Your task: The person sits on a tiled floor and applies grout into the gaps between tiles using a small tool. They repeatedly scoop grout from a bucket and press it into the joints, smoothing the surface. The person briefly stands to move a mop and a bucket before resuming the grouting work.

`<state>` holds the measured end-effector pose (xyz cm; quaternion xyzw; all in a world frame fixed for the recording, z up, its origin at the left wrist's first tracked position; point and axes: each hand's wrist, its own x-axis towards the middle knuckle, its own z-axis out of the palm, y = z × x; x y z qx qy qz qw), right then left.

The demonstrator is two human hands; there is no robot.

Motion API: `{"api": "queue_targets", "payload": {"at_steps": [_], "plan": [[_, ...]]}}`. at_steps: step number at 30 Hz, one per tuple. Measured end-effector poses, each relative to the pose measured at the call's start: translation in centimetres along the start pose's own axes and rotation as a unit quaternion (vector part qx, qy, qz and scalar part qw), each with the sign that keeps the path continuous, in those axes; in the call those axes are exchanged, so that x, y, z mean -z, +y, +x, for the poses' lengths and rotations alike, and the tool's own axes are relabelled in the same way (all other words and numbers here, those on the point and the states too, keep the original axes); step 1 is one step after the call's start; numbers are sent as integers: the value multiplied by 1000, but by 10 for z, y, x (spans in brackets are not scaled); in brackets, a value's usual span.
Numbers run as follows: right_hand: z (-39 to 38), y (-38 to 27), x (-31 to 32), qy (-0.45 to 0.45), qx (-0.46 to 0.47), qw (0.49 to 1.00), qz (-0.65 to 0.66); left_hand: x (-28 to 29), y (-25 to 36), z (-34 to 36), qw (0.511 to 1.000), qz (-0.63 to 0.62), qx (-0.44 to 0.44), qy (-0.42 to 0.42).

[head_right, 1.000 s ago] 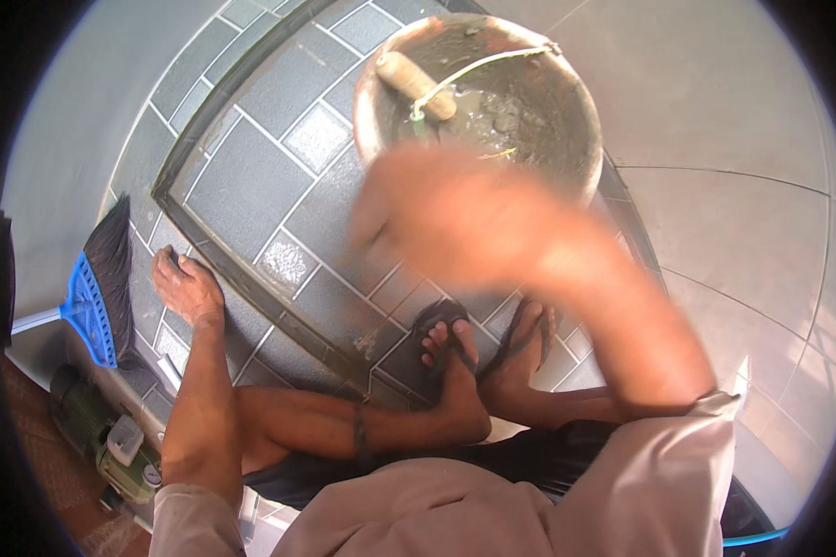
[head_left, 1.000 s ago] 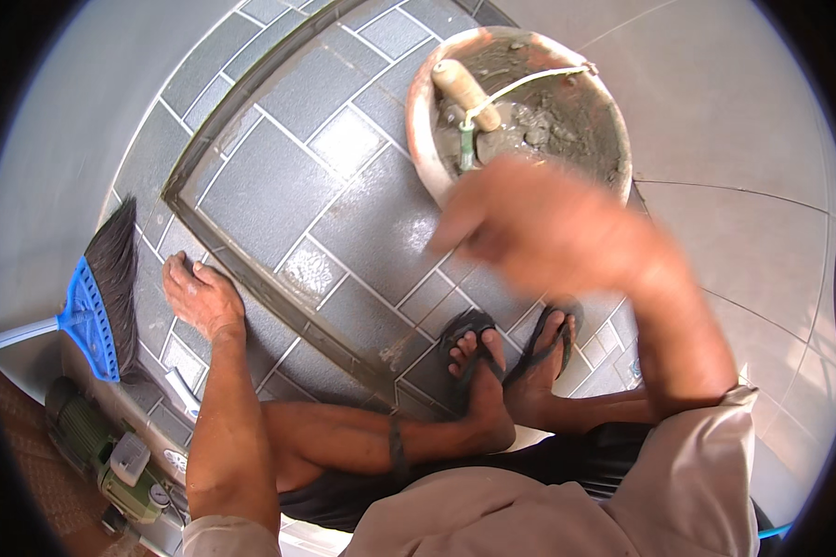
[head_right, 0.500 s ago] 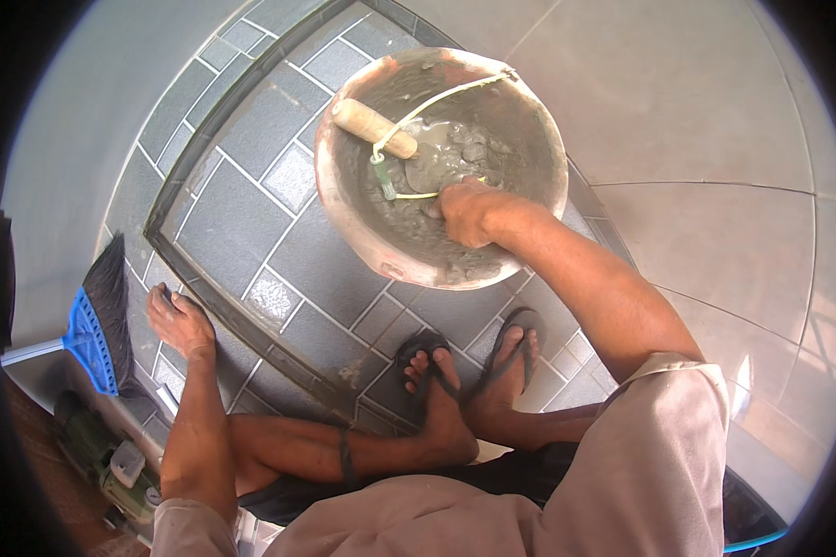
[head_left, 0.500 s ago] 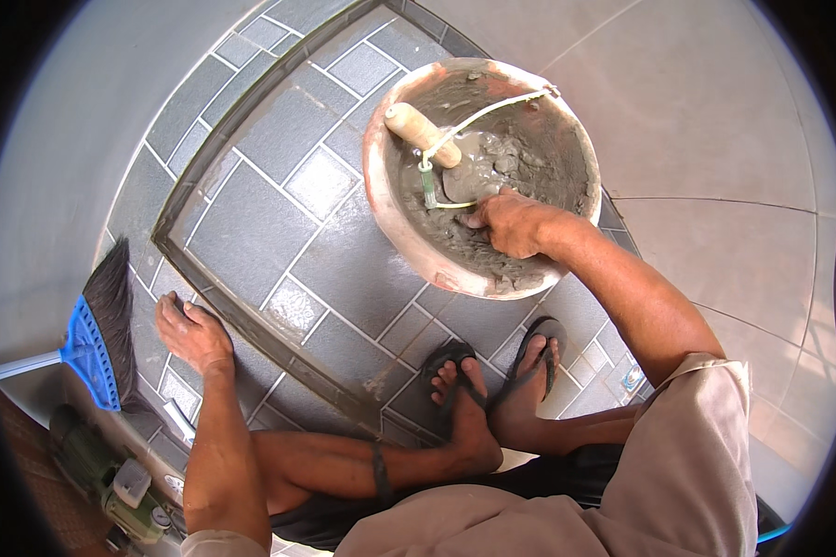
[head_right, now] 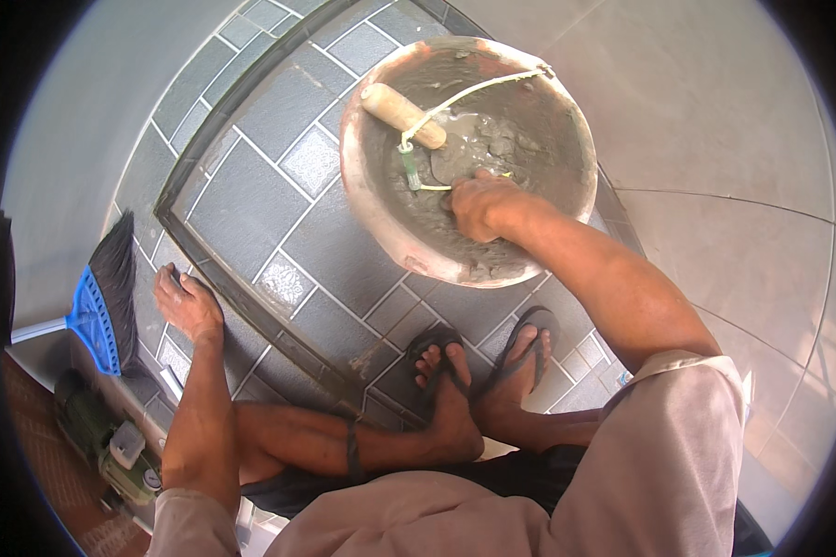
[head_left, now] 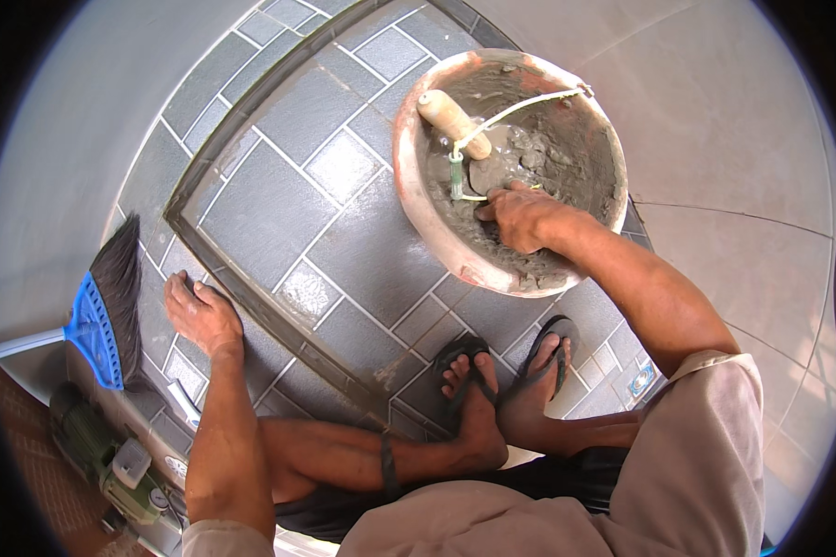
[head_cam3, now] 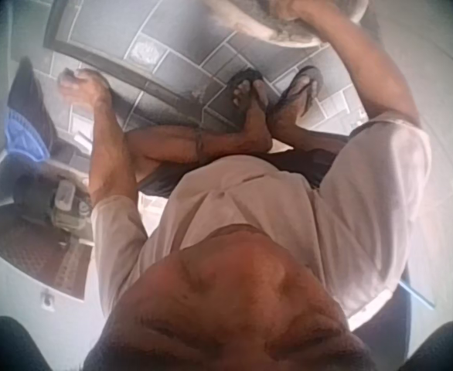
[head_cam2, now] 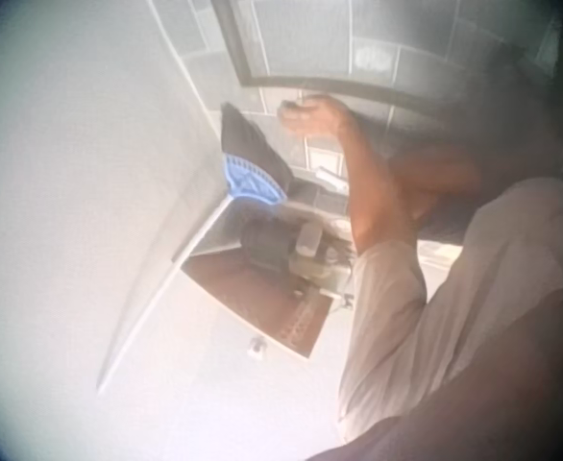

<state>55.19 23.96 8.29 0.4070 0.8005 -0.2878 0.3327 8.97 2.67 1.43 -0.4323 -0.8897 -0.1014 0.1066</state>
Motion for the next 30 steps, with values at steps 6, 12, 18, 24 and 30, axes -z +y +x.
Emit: {"api": "queue_targets", "payload": {"at_steps": [6,12,18,24,30], "plan": [[13,-13,13,-43,-21,998,34,2,-15,2,999,-10,-15,30],[-3,-4,-3,45,8,996,82,-1,5,3,999,-32,17,14],[9,7,0,-4,10,979,202,9,5,0,999,-18,32,-13],[-38,-2,34,69,-12,936,346,8,8,0,999,-29,16,22],[-96,-57,100,224,93,851,467,12,7,2,999,-19,40,-15]]}}
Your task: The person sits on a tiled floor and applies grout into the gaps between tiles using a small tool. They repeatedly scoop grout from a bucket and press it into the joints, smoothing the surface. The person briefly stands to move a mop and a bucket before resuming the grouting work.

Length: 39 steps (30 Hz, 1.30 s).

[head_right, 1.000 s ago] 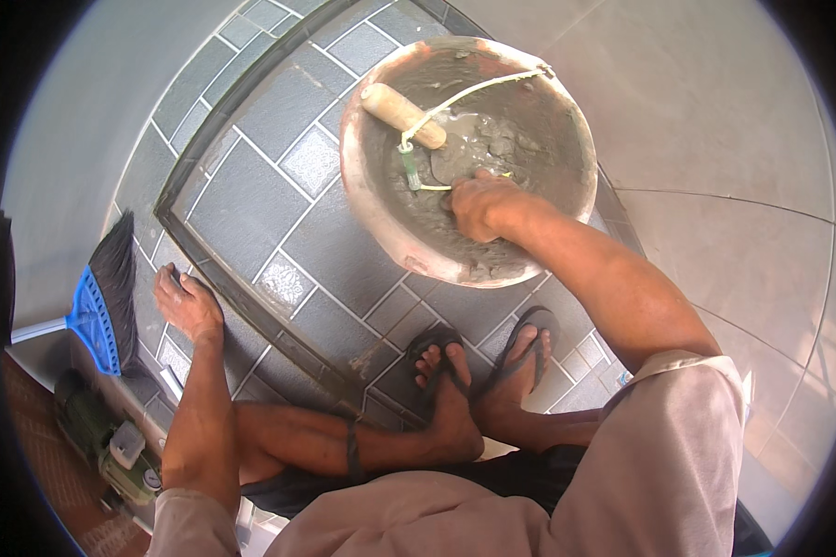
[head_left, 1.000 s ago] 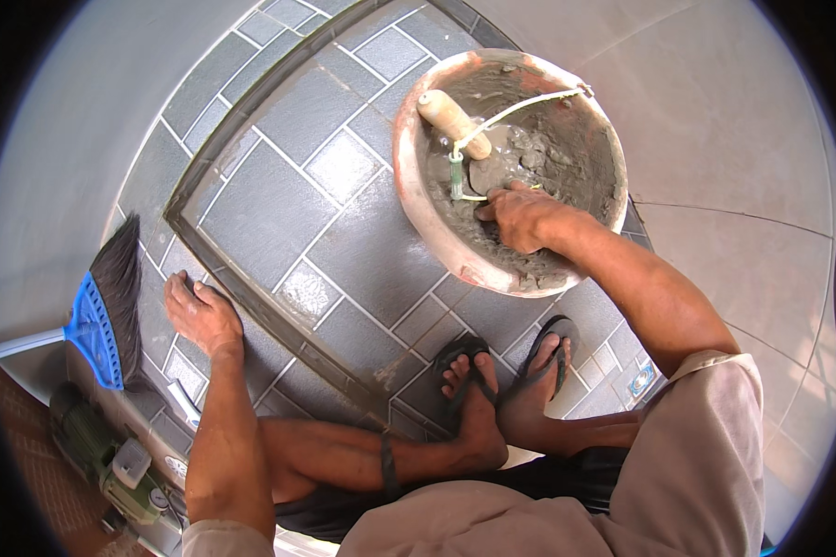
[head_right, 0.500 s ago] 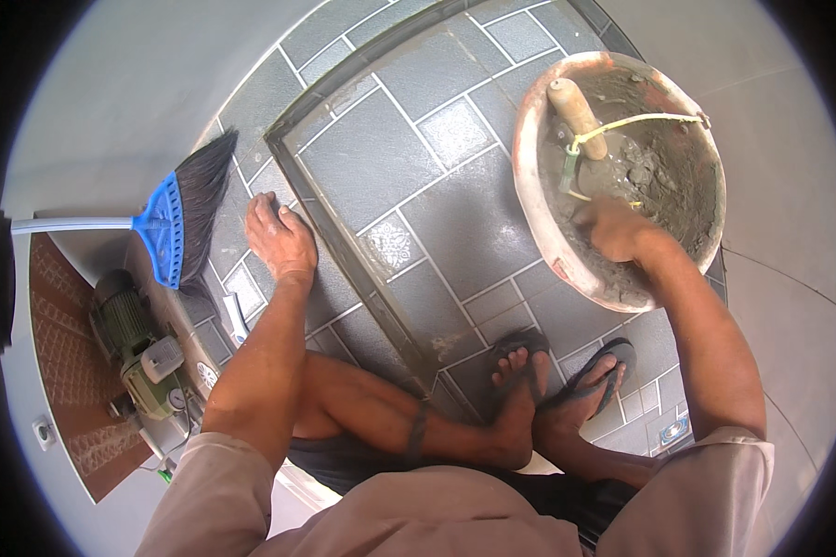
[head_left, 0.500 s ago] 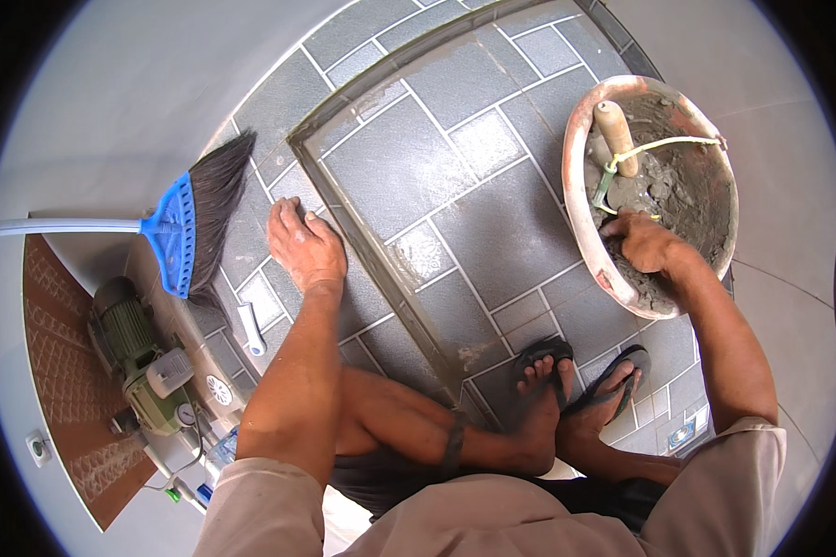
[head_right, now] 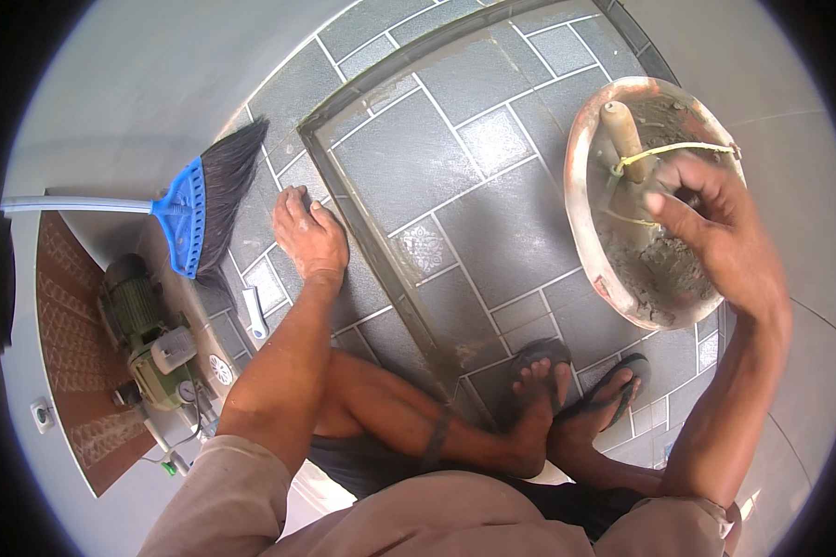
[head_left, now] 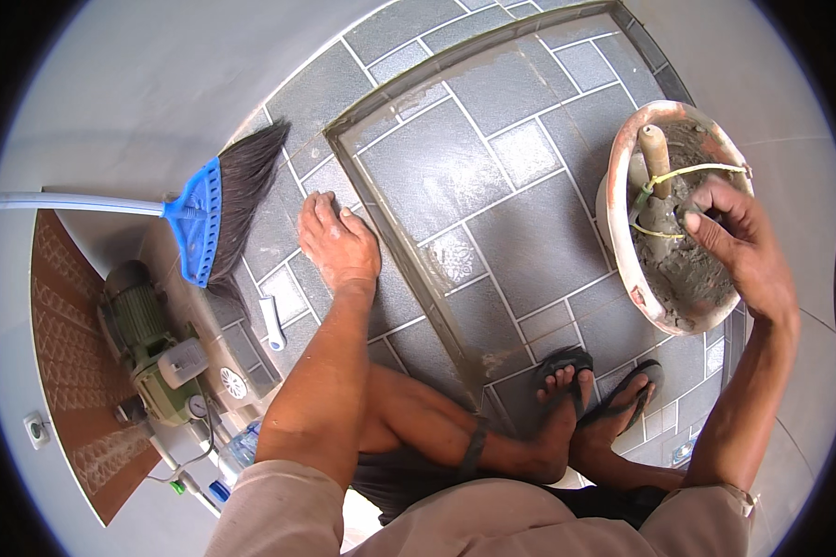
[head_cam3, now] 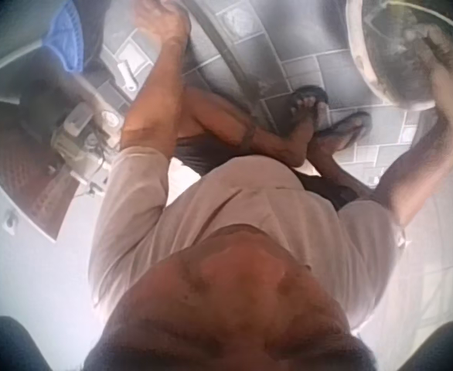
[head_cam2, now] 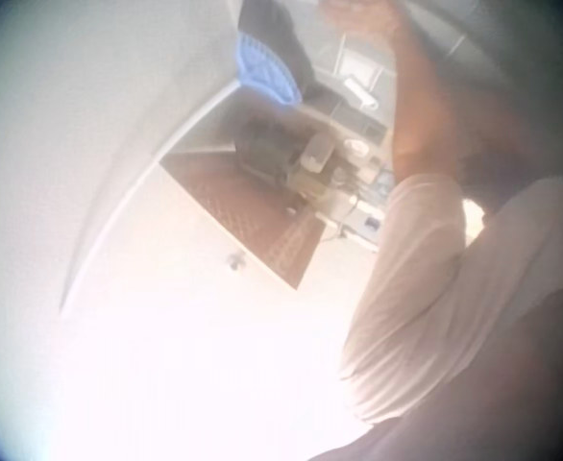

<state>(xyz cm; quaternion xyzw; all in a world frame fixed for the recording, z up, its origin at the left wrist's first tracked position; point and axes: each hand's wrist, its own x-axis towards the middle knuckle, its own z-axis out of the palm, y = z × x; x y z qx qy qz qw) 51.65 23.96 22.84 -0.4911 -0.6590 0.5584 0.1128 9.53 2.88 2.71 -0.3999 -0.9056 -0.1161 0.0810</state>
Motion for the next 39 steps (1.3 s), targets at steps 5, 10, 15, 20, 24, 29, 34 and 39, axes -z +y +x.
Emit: {"api": "queue_targets", "payload": {"at_steps": [5,10,15,20,24,29,34,39], "plan": [[51,-65,-128,-14,185,982,-25,1,-1,-2,1000,2,-7,13],[169,-8,-296,-20,63,989,134,-3,6,2,1000,-18,-10,7],[206,-9,-378,-35,19,995,96,-2,1,0,1000,-15,-4,-4],[193,-18,-389,-25,78,995,-51,-3,-2,1,1000,-14,-12,-9],[185,-18,-380,-51,87,994,-28,-2,-2,1,1000,-5,-11,-11],[197,1,-384,33,102,989,105,-2,-4,2,1000,-7,-10,-1],[223,16,-393,46,164,979,114,-6,7,3,1000,-17,-23,6],[187,4,-390,-15,174,984,34,4,-5,2,1000,7,5,-20]]}}
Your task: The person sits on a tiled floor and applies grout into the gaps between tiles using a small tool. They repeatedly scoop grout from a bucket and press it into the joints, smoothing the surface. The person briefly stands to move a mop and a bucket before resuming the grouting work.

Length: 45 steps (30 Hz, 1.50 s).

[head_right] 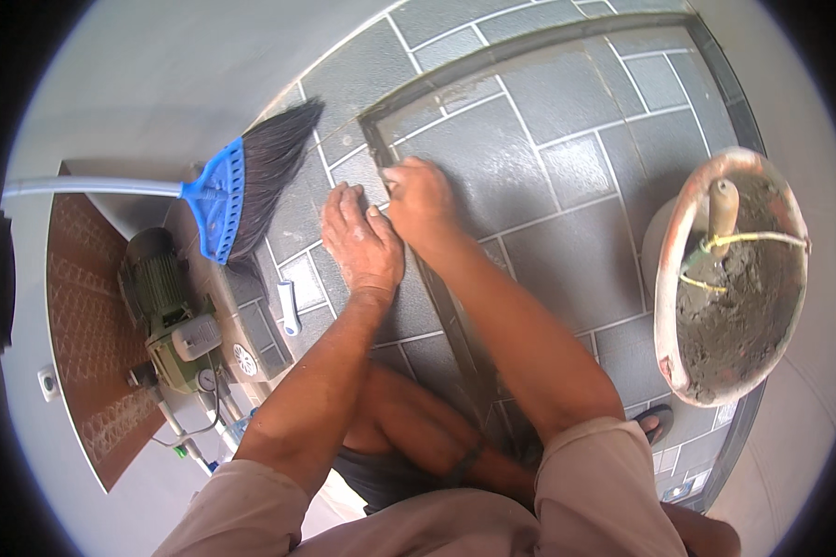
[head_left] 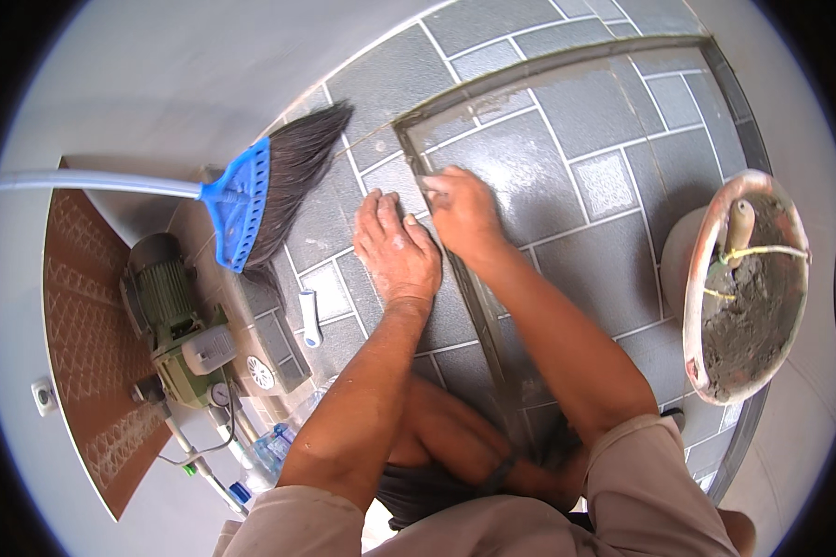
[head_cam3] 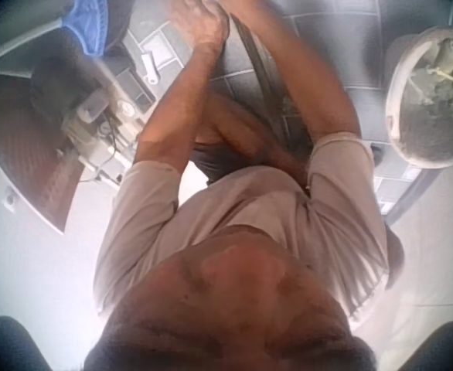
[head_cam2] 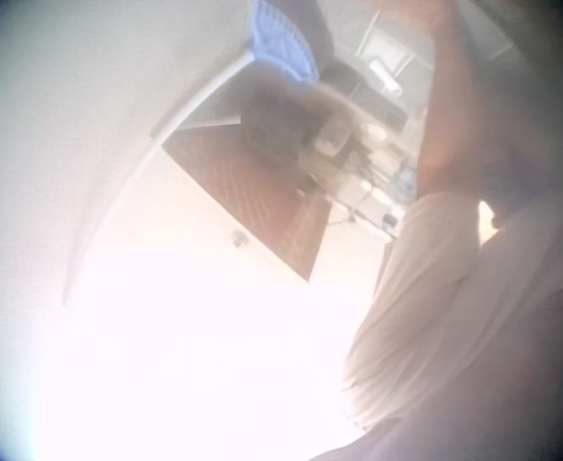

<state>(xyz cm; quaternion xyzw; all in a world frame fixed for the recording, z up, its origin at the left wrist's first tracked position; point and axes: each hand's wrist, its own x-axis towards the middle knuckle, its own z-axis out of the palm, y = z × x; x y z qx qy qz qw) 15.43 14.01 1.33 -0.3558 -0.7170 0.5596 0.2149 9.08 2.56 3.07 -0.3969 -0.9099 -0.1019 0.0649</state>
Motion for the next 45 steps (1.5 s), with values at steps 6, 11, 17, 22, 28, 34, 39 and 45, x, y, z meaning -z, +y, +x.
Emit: {"api": "queue_targets", "payload": {"at_steps": [6,11,17,22,28,34,39,45], "plan": [[40,19,-5,104,112,987,-41,0,8,5,999,-33,1,-5],[28,7,-7,45,88,989,-110,3,-2,0,997,-76,9,3],[4,-10,28,31,-8,999,-33,2,-14,16,996,-85,-11,-8],[12,-48,53,-10,-124,992,36,0,-92,76,997,-37,-67,-8],[36,-64,29,13,-105,991,86,18,-142,112,988,-131,-53,-58],[74,-45,-11,3,20,990,-141,11,-146,112,991,-126,-34,-41],[66,-67,-34,-14,78,923,-378,4,-157,108,988,-148,-34,-29],[59,-72,-30,-6,114,878,-466,3,-161,108,987,-155,-25,-30]]}}
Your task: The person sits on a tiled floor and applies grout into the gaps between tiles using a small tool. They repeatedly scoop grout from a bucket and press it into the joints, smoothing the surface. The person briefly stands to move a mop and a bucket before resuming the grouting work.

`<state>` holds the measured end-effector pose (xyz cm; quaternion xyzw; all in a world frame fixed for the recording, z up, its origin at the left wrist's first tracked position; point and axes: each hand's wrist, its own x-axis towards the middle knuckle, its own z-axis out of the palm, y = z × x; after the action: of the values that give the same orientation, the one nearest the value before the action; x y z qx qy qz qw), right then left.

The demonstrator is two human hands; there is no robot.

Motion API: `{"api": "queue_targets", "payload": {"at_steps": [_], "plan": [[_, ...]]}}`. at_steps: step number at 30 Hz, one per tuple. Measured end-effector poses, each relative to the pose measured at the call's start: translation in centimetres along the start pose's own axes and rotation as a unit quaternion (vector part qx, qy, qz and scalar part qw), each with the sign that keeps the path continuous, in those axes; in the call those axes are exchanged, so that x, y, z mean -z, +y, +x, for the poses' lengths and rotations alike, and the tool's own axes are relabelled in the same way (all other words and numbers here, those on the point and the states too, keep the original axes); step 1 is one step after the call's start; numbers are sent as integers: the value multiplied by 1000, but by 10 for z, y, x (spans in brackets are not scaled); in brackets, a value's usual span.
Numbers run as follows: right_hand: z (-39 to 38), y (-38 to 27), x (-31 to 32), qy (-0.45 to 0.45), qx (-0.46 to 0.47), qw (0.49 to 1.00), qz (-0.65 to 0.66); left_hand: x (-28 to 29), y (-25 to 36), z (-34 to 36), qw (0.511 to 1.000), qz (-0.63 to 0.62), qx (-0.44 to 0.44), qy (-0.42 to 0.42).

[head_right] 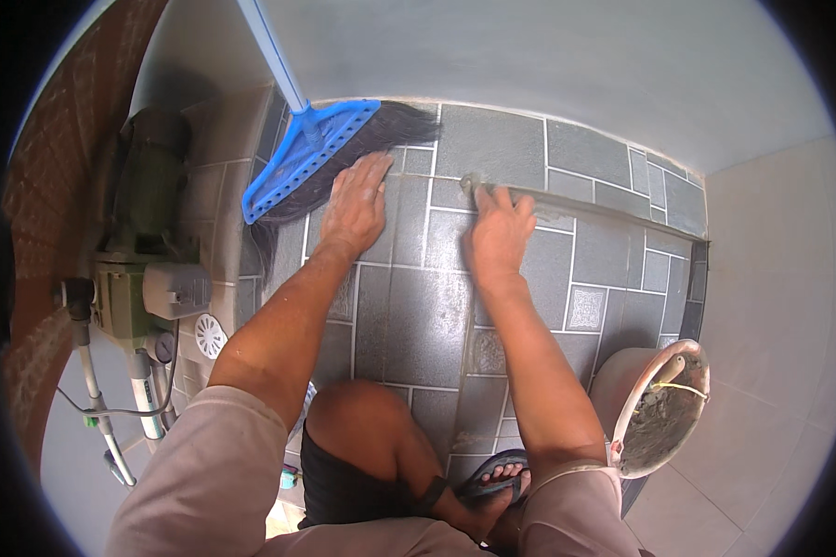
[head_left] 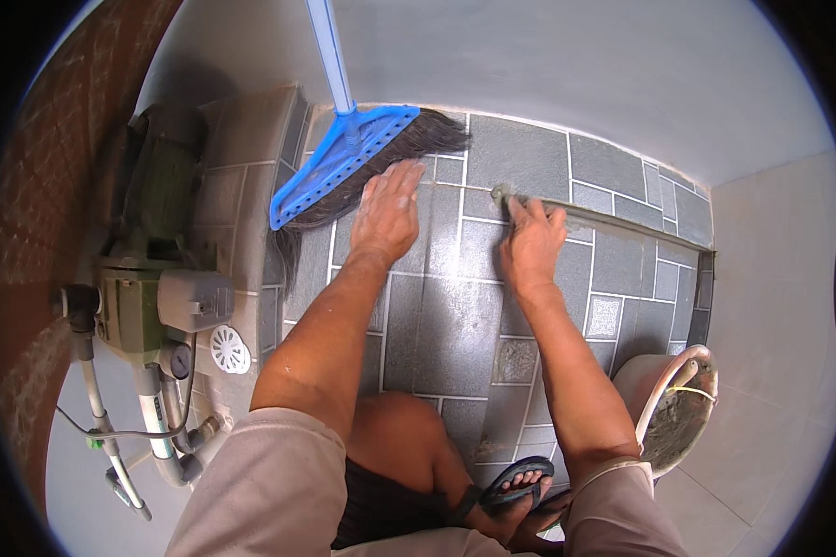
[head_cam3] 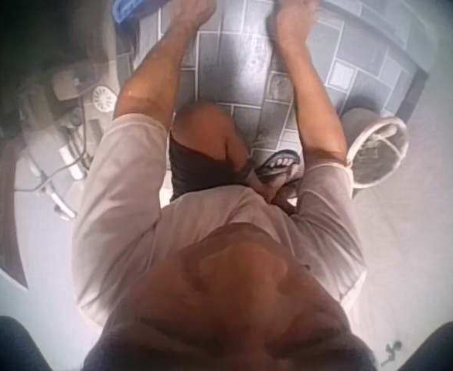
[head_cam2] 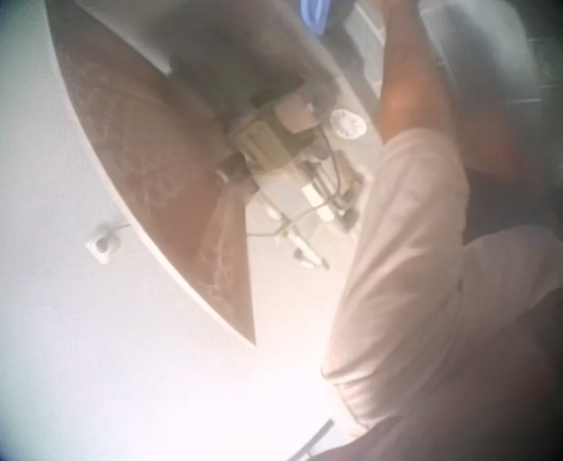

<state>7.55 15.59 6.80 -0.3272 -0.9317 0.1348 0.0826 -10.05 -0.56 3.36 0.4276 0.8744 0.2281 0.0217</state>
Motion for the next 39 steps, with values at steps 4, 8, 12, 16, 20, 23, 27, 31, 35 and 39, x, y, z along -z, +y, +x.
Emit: {"api": "queue_targets", "payload": {"at_steps": [4,8,12,16,20,23,27,31,35,39], "plan": [[8,-13,-13,63,5,998,-14,-2,-1,2,1000,3,-7,15],[4,-51,-20,1,20,1000,0,-2,-2,1,1000,-6,-6,29],[15,-44,-32,72,135,986,-63,0,0,4,1000,-11,-5,3],[21,-19,-8,-3,151,980,-132,0,-8,-1,1000,-7,-5,7],[25,-20,1,1,161,981,-107,0,-1,2,1000,-7,2,-2],[31,-27,-14,7,250,964,-85,-4,-3,2,999,-4,-6,33],[31,0,-4,-16,247,957,-153,-8,-7,2,999,-4,-10,33],[27,13,6,-28,187,976,-107,-6,-9,-1,999,11,-11,32],[32,8,-17,16,233,972,-38,-9,-4,4,999,5,-20,40],[16,19,-16,42,176,980,-78,-8,-6,1,999,9,-19,40]]}}
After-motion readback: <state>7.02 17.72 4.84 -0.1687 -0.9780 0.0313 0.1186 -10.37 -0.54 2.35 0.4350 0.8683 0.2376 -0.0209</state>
